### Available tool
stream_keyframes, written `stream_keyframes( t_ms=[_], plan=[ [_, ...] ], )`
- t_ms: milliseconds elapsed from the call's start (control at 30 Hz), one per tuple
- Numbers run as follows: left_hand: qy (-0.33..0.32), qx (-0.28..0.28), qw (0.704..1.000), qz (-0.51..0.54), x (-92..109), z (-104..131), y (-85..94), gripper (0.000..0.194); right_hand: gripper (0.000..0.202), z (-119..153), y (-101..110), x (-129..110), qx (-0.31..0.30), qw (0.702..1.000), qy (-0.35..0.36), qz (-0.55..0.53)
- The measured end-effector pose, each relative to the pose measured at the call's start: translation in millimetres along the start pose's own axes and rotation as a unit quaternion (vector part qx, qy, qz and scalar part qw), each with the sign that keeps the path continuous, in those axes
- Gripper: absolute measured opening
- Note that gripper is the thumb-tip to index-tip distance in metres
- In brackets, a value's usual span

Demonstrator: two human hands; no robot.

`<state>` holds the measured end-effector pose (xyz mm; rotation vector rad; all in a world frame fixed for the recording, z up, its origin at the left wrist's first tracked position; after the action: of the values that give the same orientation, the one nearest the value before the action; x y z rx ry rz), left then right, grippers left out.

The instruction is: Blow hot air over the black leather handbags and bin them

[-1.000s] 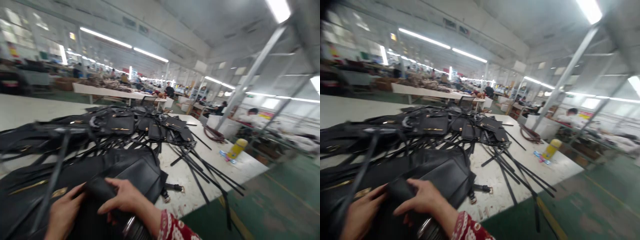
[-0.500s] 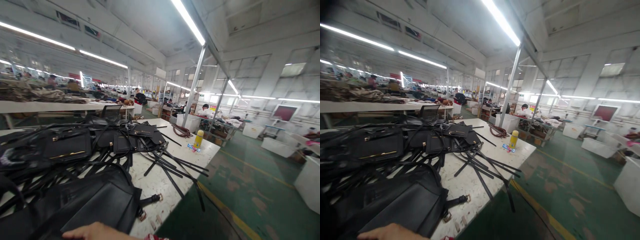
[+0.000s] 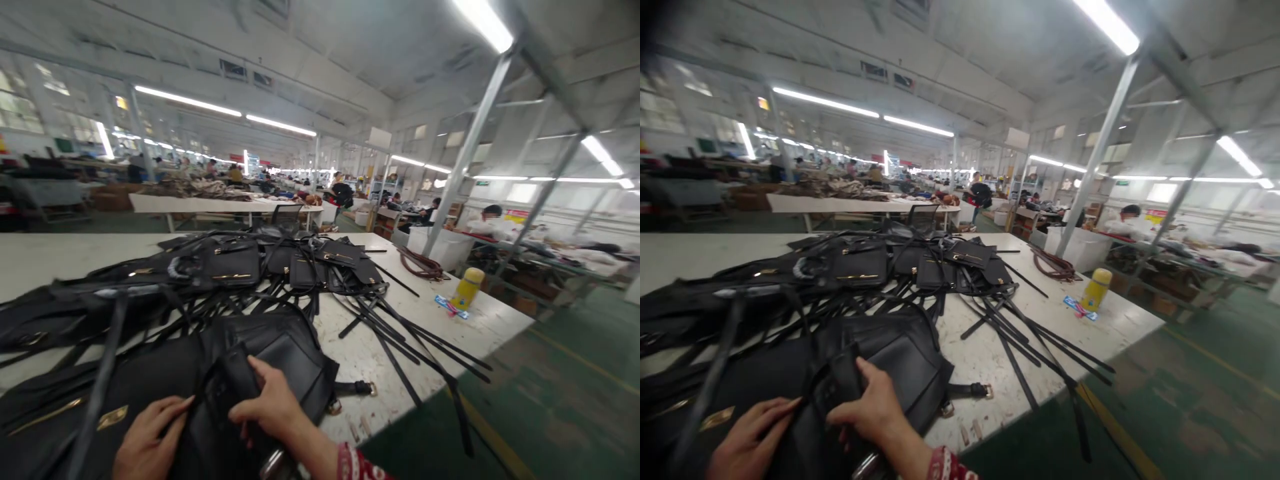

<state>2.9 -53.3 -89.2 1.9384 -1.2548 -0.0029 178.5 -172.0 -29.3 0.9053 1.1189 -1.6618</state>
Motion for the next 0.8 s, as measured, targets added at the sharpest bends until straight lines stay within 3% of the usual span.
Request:
stream_keyframes(
  t_ms=[200, 333, 467, 567, 667, 800],
  plan=[
    [-0.013, -0.003, 0.999, 0.030, 15, 8, 6.5, 0.025, 0.094, 28, -1, 1, -0.075, 0.996, -0.026, 0.045],
    [0.016, 0.010, 0.999, 0.051, 14, 15, 5.3, 0.022, 0.095, 22, -12, 9, -0.094, 0.992, -0.066, 0.057],
    [0.017, 0.006, 0.998, 0.061, 9, 19, 3.4, 0.022, 0.090, 10, -7, 8, -0.074, 0.995, -0.042, 0.048],
    [0.003, 0.010, 0.999, 0.033, 6, 19, 0.4, 0.024, 0.092, 3, 20, -2, 0.023, 0.999, -0.019, 0.031],
    [0.005, 0.011, 1.000, -0.027, 5, 20, -4.6, 0.033, 0.084, -2, 63, -11, 0.096, 0.995, -0.020, 0.018],
    [-0.011, 0.002, 0.995, -0.101, 1, 20, -11.7, 0.047, 0.054, -13, 115, -18, 0.077, 0.994, -0.080, 0.019]
  ],
)
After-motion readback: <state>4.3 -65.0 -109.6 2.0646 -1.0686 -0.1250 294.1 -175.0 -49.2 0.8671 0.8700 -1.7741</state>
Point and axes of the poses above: each hand's wrist, its own z-axis away from the middle knuckle, its own y-axis out of the back of the hand, x = y × z, the point moved 1 cm from there along -z, towards the middle knuckle, and after that the axes turned 11 degrees about -y, right-handed, at the moved point
